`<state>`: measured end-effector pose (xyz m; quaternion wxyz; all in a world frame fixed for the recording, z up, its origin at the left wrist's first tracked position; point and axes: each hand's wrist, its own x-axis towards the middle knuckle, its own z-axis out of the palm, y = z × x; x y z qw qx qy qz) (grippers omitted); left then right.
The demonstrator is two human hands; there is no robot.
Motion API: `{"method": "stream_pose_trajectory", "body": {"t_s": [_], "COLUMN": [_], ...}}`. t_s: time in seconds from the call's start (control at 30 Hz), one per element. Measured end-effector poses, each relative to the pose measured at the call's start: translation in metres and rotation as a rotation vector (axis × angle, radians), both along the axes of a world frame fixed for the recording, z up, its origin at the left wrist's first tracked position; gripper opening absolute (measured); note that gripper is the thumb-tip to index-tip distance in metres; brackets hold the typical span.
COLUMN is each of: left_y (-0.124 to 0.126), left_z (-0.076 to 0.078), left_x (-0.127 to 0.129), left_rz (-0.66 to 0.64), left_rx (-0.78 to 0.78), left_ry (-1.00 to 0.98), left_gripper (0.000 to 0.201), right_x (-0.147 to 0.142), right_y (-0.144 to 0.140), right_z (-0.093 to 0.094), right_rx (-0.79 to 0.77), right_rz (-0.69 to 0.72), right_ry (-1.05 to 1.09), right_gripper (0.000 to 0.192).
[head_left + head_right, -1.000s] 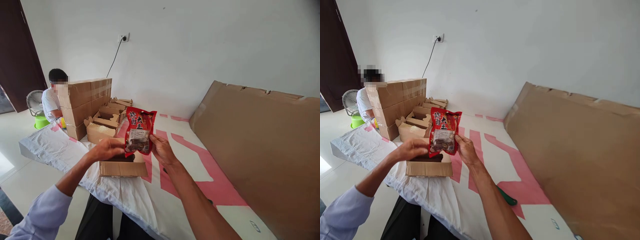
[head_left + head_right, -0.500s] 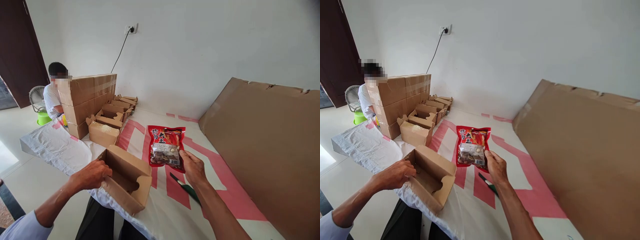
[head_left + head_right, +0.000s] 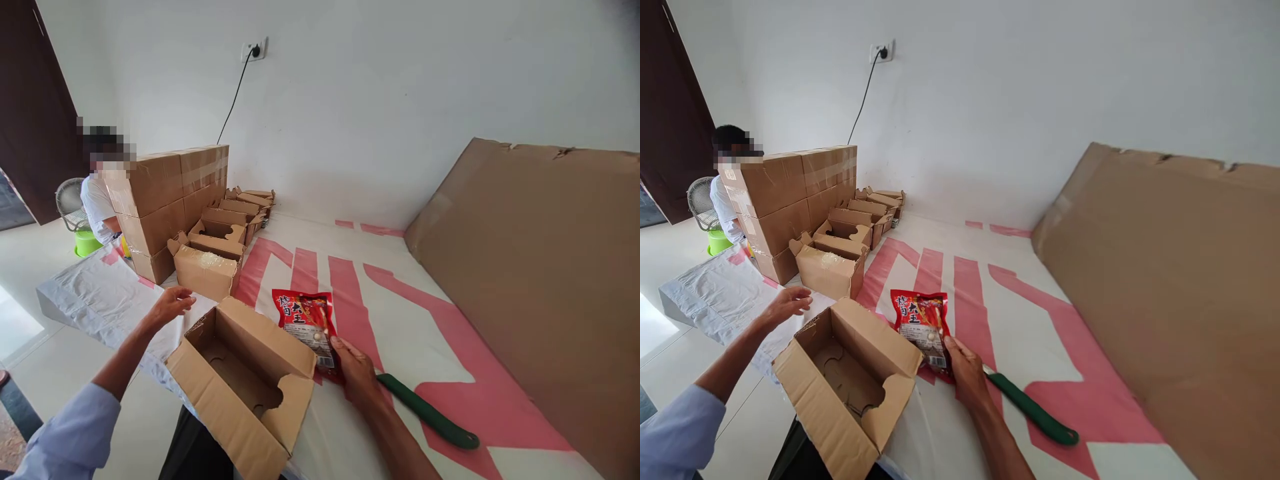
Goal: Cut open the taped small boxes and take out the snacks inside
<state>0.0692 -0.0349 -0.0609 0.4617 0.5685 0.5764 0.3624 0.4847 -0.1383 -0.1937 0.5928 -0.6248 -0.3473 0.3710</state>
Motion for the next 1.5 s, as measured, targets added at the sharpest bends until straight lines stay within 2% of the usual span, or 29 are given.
{"method": "stream_pose_trajectory", "body": {"t_s": [0.07, 0.17, 0.33, 0.57, 0.7, 0.8, 0.87, 0.93, 1.03, 1.13, 1.23, 1.33, 1.43, 1.5], "left_y": [0.025, 0.054, 0.085, 0.105, 0.11, 0.105, 0.096, 0.081, 0.048, 0.004, -0.049, -0.101, -0.142, -0.159], "left_z": [-0.019, -0.041, -0.061, -0.071, -0.069, -0.065, -0.059, -0.051, -0.032, -0.009, 0.017, 0.036, 0.042, 0.039], "left_x": [0.014, 0.039, 0.061, 0.07, 0.076, 0.074, 0.068, 0.057, 0.034, 0.01, -0.006, -0.01, -0.002, 0.006], "left_rz": [0.021, 0.079, 0.173, 0.21, 0.211, 0.193, 0.173, 0.145, 0.093, 0.053, -0.015, -0.105, -0.265, -0.378], "left_rx": [-0.061, -0.122, -0.15, -0.157, -0.168, -0.176, -0.177, -0.174, -0.135, -0.036, 0.18, 0.432, 0.635, 0.709], "left_ry": [-0.034, -0.082, -0.13, -0.15, -0.109, -0.079, -0.06, -0.043, -0.041, -0.069, 0.018, 0.22, 0.338, 0.443], "left_gripper": [0.056, 0.059, 0.06, 0.057, 0.053, 0.052, 0.053, 0.054, 0.055, 0.054, 0.045, 0.026, 0.016, 0.021], "right_x": [-0.002, -0.003, -0.002, 0.005, 0.006, 0.004, 0.003, 0.001, -0.005, -0.021, -0.049, -0.088, -0.128, -0.151], "right_y": [-0.003, -0.005, -0.007, -0.006, -0.007, -0.008, -0.006, -0.002, 0.014, 0.041, 0.072, 0.103, 0.129, 0.142], "right_z": [-0.004, 0.0, 0.003, -0.008, -0.011, -0.009, -0.001, 0.016, 0.056, 0.101, 0.136, 0.158, 0.169, 0.173], "right_rx": [-0.018, -0.032, -0.031, -0.078, -0.066, -0.064, -0.063, -0.046, 0.034, 0.163, 0.252, 0.205, 0.121, 0.104], "right_rz": [-0.003, -0.02, -0.018, -0.038, -0.046, -0.024, 0.002, 0.057, 0.19, 0.386, 0.582, 0.671, 0.695, 0.684], "right_ry": [0.061, 0.04, 0.006, 0.008, -0.037, -0.044, -0.037, -0.085, -0.315, -0.604, -0.923, -1.279, -1.465, -1.492], "right_gripper": [0.06, 0.059, 0.059, 0.057, 0.055, 0.054, 0.054, 0.053, 0.052, 0.052, 0.046, 0.044, 0.042, 0.042]}}
